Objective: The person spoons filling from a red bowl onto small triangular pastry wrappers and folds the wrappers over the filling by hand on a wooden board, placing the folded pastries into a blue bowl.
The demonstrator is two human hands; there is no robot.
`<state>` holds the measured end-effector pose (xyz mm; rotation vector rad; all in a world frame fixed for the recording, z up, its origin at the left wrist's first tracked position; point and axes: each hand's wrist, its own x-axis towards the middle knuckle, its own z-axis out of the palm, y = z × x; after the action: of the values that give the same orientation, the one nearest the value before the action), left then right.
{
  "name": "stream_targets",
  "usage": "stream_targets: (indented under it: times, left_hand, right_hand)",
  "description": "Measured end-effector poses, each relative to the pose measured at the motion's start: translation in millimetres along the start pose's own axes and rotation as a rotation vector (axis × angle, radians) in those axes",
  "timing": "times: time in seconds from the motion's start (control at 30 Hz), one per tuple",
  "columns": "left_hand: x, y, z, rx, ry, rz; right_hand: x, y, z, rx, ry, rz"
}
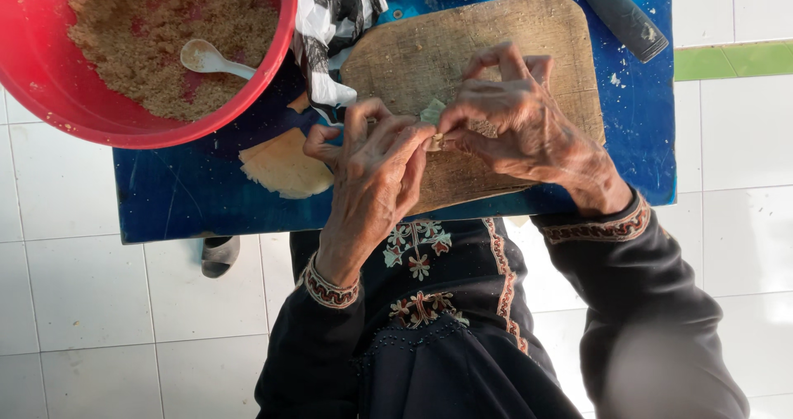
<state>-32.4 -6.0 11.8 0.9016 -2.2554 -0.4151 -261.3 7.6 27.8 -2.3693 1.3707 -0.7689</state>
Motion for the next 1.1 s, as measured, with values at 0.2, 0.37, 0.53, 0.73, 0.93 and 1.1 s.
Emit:
stream_targets:
  times: [0.2,0.37,0.53,0.73,0.93,1.1]
  left_hand:
    - [1.5,-0.2,-2.1,0.011,0.026,0.059]
    - [-0.5,0.4,0.1,0.020,0.014,0.001]
    - [-1.0,0.9,0.6,0.065,0.029,0.058]
    - [-2.3,-3.0,0.6,0.087,0.002,0.055]
    - [-3.6,-4.7,6.5,0.055,-0.016,0.039]
    - [-3.6,-5.2,4.6,0.086,-0.014,0.058]
  right_hand:
    - [1.0,1.0,-1.2,-0.047,0.012,0.008]
    - [-4.2,-5.1,-0.1,-0.126,0.040,-0.061]
    - [-4.0,-5.5,-0.5,-0.053,0.009,0.013]
    - [-9.4,-11.9,-7.3,-0.087,0.015,-0.027]
    - [-8.1,-8.5,-7.7,-0.102,0.042,-0.049]
    - [-7.2,-6.2,-5.5,-0.086,0.061,-0.016]
